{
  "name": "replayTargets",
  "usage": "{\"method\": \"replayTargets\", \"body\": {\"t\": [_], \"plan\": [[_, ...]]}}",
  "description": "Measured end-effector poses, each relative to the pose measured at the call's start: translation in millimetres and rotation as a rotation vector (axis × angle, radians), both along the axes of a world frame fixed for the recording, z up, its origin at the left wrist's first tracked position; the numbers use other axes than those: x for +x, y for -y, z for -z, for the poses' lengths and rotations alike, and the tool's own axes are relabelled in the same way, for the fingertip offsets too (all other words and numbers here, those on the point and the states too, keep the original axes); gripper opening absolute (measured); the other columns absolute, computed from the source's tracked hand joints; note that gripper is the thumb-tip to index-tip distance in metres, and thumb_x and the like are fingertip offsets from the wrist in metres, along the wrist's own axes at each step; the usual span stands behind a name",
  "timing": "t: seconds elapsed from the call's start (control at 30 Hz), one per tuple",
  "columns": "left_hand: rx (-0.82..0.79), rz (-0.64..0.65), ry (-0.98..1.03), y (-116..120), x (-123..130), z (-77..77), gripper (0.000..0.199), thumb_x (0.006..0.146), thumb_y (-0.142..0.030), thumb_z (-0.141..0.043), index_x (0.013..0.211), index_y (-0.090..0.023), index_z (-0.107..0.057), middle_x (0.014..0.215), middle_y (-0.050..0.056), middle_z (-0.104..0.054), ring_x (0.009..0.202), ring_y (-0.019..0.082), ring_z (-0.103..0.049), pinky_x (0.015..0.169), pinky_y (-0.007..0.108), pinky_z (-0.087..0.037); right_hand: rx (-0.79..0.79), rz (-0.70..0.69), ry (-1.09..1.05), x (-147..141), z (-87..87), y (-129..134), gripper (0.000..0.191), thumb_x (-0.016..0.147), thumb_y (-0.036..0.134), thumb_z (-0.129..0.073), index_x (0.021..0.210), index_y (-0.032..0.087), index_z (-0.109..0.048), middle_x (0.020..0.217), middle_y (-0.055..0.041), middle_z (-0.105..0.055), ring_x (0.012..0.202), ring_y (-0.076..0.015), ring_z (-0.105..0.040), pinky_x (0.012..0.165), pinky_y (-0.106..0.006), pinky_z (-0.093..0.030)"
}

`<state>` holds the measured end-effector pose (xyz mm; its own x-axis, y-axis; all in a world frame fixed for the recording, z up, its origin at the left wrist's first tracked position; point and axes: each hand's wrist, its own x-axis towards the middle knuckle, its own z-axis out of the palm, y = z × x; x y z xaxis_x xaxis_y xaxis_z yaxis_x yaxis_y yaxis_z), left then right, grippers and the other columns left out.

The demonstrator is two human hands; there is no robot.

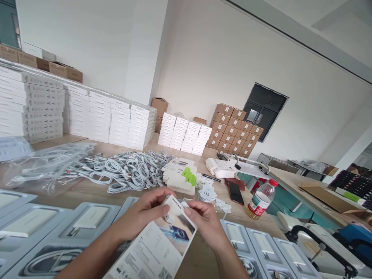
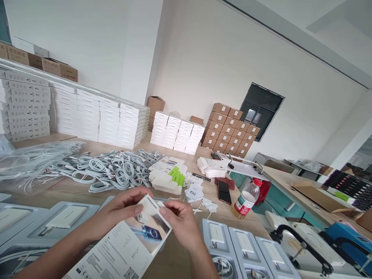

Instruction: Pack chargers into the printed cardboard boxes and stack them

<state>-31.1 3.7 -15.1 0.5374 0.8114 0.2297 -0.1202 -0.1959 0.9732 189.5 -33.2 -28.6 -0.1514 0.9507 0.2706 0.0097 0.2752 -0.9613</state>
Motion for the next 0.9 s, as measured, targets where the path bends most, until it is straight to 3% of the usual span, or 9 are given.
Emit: {"method": "replayTargets", "body": {"t": [0.1,0.27,0.37,0.57,0.67,0.73,0.8,0.9], "plan": [[0.126,0.015,-0.103,6.0,0.5,-4.1,0.029,0.085,-0.042,-0.064,0.109,-0.025,-0.066,0.084,0.0,-0.061,0.073,0.017,-0.053,0.063,0.023,-0.041,-0.181,-0.033,-0.146,-2.3,6.5,-2.5,0.036,0.07,0.049,-0.081,0.091,0.02,-0.078,0.079,-0.0018,-0.075,0.069,-0.0164,-0.065,0.069,-0.028,-0.049],[0.167,0.066,-0.081,9.8,1.5,-3.7,0.031,0.085,-0.041,-0.065,0.111,-0.025,-0.066,0.092,0.003,-0.064,0.082,0.021,-0.057,0.07,0.025,-0.046,-0.413,-0.158,-0.437,-3.2,11.6,-2.0,0.031,0.064,0.041,-0.087,0.077,0.017,-0.073,0.067,0.0002,-0.07,0.059,-0.0134,-0.06,0.062,-0.026,-0.045],[0.158,0.077,-0.057,11.4,1.9,-0.3,0.032,0.084,-0.041,-0.065,0.111,-0.024,-0.066,0.093,0.004,-0.065,0.085,0.022,-0.058,0.073,0.027,-0.048,-0.466,-0.207,-0.474,-3.3,12.9,-2.6,0.032,0.059,0.037,-0.09,0.071,0.015,-0.07,0.059,0.0028,-0.064,0.053,-0.0104,-0.055,0.056,-0.023,-0.04],[0.086,0.073,-0.038,10.5,6.0,1.4,0.032,0.083,-0.041,-0.067,0.11,-0.024,-0.066,0.091,0.003,-0.066,0.081,0.02,-0.059,0.069,0.025,-0.048,-0.45,-0.11,-0.416,-5.5,16.0,-6.0,0.035,0.058,0.04,-0.09,0.073,0.015,-0.07,0.061,0.0016,-0.066,0.054,-0.011,-0.056,0.058,-0.024,-0.041],[-0.039,0.017,0.011,3.9,8.3,-0.2,0.035,0.081,-0.043,-0.07,0.109,-0.023,-0.064,0.087,0.002,-0.067,0.07,0.017,-0.061,0.06,0.023,-0.046,-0.288,0.028,-0.259,5.2,15.7,-12.8,0.039,0.071,0.055,-0.077,0.076,0.017,-0.071,0.065,-0.0002,-0.067,0.059,-0.0135,-0.057,0.061,-0.027,-0.042],[-0.147,-0.105,0.086,-2.6,8.4,-1.6,0.039,0.078,-0.045,-0.072,0.108,-0.023,-0.062,0.083,0.001,-0.069,0.065,0.017,-0.062,0.055,0.022,-0.045,-0.103,0.222,-0.018,20.4,15.1,-20.4,0.038,0.077,0.056,-0.069,0.076,0.018,-0.071,0.067,-0.0009,-0.067,0.062,-0.0161,-0.058,0.063,-0.029,-0.043],[-0.26,-0.278,0.198,-9.7,7.2,-2.5,0.041,0.074,-0.046,-0.075,0.104,-0.024,-0.06,0.073,-0.002,-0.068,0.058,0.016,-0.062,0.049,0.021,-0.043,0.035,0.447,0.292,38.1,14.7,-30.2,0.028,0.079,0.048,-0.067,0.077,0.02,-0.071,0.071,-0.0024,-0.069,0.068,-0.0196,-0.06,0.066,-0.031,-0.045],[-0.383,-0.462,0.382,-19.1,4.0,-2.5,0.034,0.069,-0.04,-0.079,0.09,-0.024,-0.057,0.058,-0.007,-0.061,0.048,0.012,-0.058,0.042,0.017,-0.038,0.054,0.641,0.589,59.1,14.2,-47.5,0.015,0.074,0.03,-0.067,0.083,0.021,-0.074,0.085,-0.0075,-0.074,0.084,-0.0269,-0.065,0.078,-0.038,-0.045]]}}
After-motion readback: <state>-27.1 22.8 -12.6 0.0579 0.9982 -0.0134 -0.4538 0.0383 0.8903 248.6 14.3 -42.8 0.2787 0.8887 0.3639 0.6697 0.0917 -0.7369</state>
